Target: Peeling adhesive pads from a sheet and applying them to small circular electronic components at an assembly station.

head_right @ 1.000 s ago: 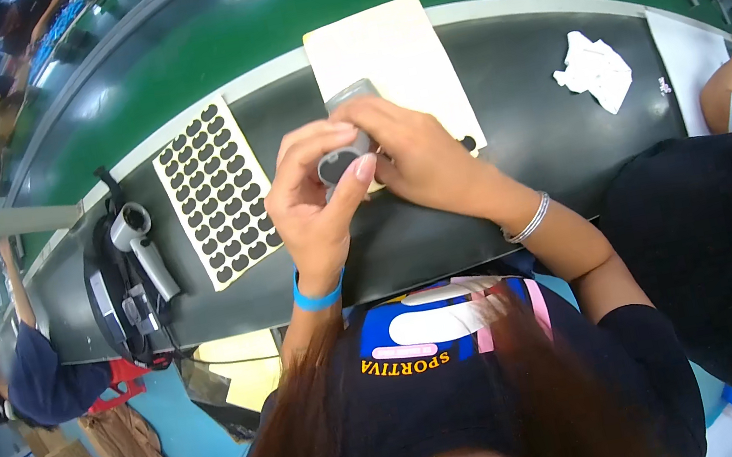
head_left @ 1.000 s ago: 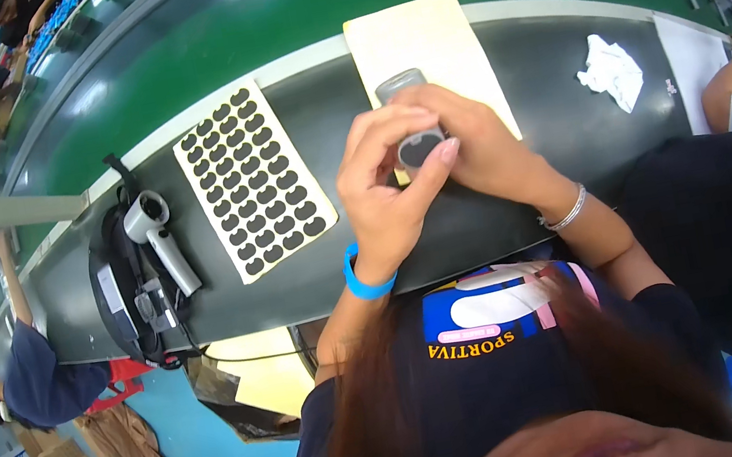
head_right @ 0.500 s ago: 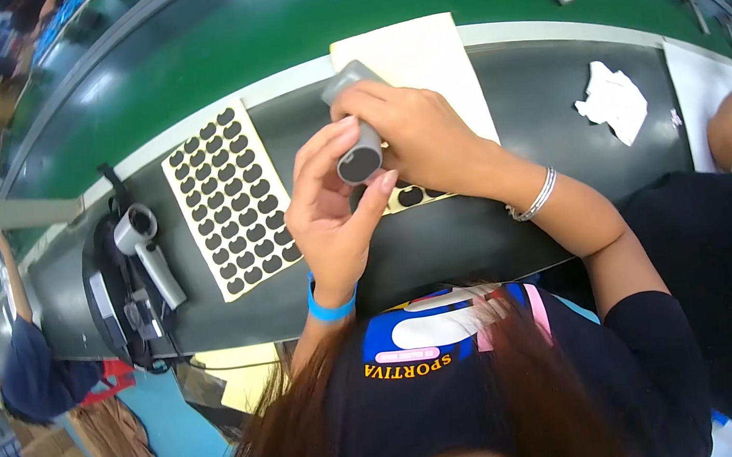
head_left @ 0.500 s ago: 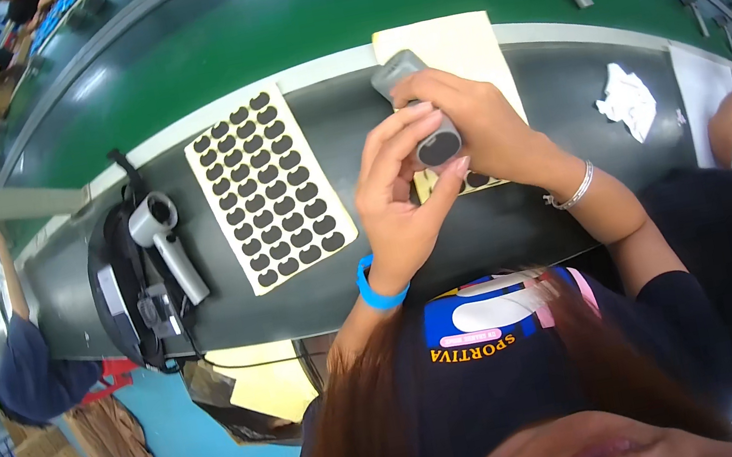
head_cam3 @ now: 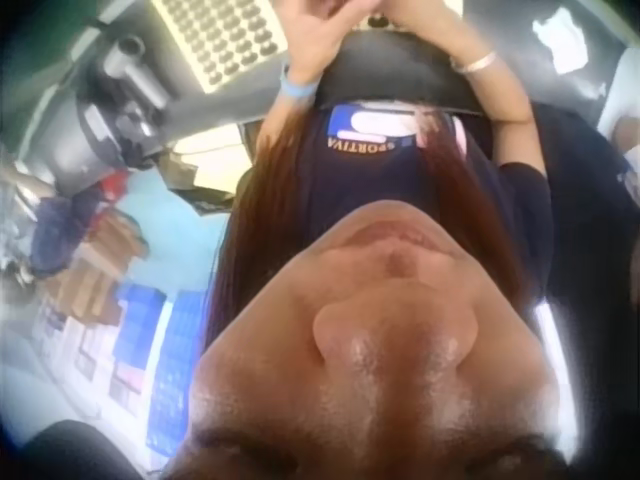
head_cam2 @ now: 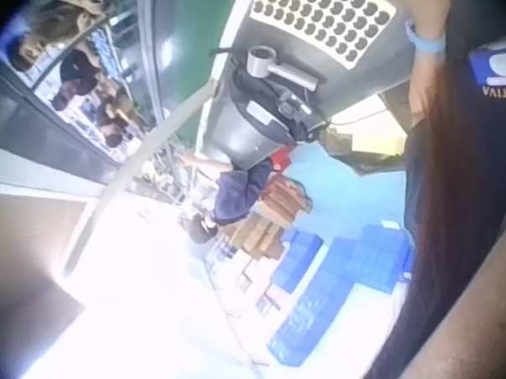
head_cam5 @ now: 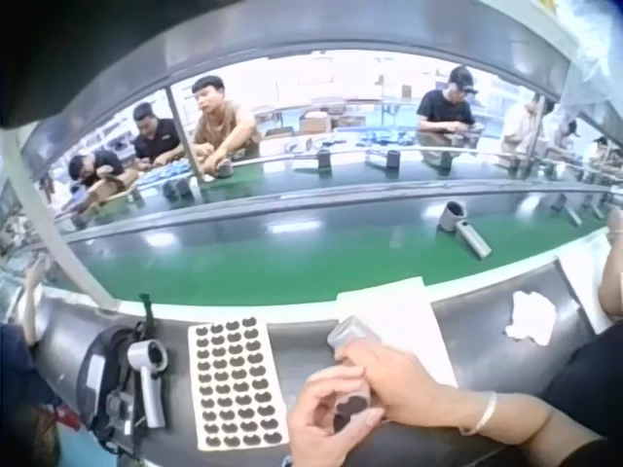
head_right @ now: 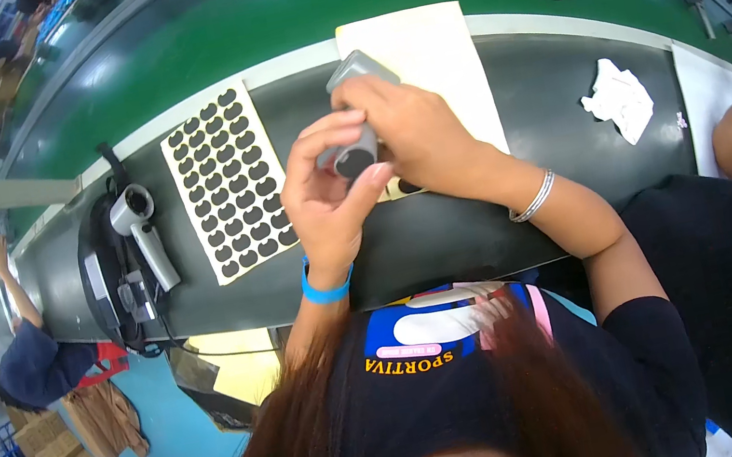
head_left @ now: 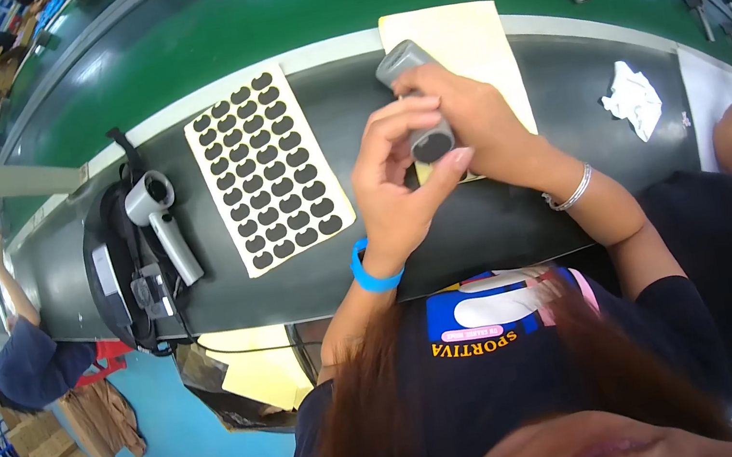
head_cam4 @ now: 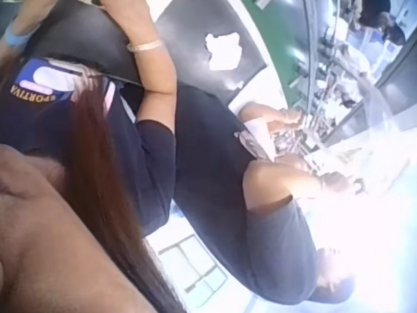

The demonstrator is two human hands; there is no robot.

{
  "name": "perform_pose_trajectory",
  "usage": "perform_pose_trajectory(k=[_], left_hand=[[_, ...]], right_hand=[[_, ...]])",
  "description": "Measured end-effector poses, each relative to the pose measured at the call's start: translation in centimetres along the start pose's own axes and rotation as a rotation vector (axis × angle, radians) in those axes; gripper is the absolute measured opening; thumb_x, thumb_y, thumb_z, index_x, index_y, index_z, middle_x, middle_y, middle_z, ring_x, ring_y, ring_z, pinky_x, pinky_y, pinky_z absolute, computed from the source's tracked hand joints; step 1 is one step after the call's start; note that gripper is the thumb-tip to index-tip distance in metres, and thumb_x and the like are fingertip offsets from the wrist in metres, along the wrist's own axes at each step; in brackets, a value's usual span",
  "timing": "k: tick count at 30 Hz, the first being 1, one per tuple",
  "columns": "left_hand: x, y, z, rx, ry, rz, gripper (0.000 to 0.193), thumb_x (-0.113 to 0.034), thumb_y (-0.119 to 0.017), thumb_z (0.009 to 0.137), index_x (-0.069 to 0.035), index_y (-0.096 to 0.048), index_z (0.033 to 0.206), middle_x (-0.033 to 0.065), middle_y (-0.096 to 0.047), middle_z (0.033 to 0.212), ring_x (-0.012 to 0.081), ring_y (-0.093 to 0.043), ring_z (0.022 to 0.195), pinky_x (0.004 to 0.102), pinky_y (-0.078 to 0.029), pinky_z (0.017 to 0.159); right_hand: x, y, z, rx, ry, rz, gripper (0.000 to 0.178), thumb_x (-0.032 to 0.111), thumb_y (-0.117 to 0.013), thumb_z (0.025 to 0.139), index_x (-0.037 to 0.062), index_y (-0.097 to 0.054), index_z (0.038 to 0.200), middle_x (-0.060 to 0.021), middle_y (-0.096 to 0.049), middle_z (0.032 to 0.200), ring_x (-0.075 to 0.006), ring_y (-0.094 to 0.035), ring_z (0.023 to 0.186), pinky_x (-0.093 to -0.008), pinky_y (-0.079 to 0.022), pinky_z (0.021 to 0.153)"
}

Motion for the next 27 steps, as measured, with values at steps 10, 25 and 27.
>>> perform_pose_trajectory(k=[10, 25, 27], left_hand=[[0.7, 0.0, -0.3, -0.004, 0.083, 0.26, 0.047, -0.006, -0.073, 0.078, -0.001, -0.051, 0.12, 0.0168, -0.045, 0.132, 0.0149, -0.061, 0.079, 0.0266, -0.049, 0.07], [4.3, -0.9, -2.1, 0.432, -0.001, 1.149, 0.073, -0.032, -0.08, 0.068, -0.004, -0.049, 0.128, 0.0181, -0.039, 0.138, 0.0393, -0.033, 0.13, 0.0543, -0.025, 0.106], [3.8, -0.8, -2.0, 0.436, 0.028, 1.17, 0.074, -0.032, -0.08, 0.066, -0.004, -0.049, 0.127, 0.0179, -0.04, 0.137, 0.0392, -0.034, 0.13, 0.0541, -0.026, 0.106]], right_hand=[[-8.1, 2.6, 6.6, -0.014, 0.42, -0.463, 0.029, 0.003, -0.055, 0.078, 0.0068, -0.056, 0.107, -0.009, -0.052, 0.131, -0.0314, -0.055, 0.11, -0.0358, -0.044, 0.091], [-14.8, 7.5, 2.8, -0.392, -0.242, -0.193, 0.021, 0.011, -0.059, 0.089, 0.0057, -0.061, 0.109, -0.0081, -0.065, 0.101, -0.0176, -0.064, 0.077, -0.0279, -0.049, 0.07], [-11.0, 5.9, -1.1, -0.324, -0.376, 0.05, 0.017, 0.015, -0.061, 0.089, 0.0018, -0.064, 0.1, -0.0048, -0.067, 0.085, -0.0097, -0.063, 0.077, -0.0249, -0.048, 0.069]])
Point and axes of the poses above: each hand's wrist, its own z-axis towards the middle knuckle, its own y-axis out of the back of the hand, x = y × z, the point moved 5 cm from there along z, towards the middle knuckle
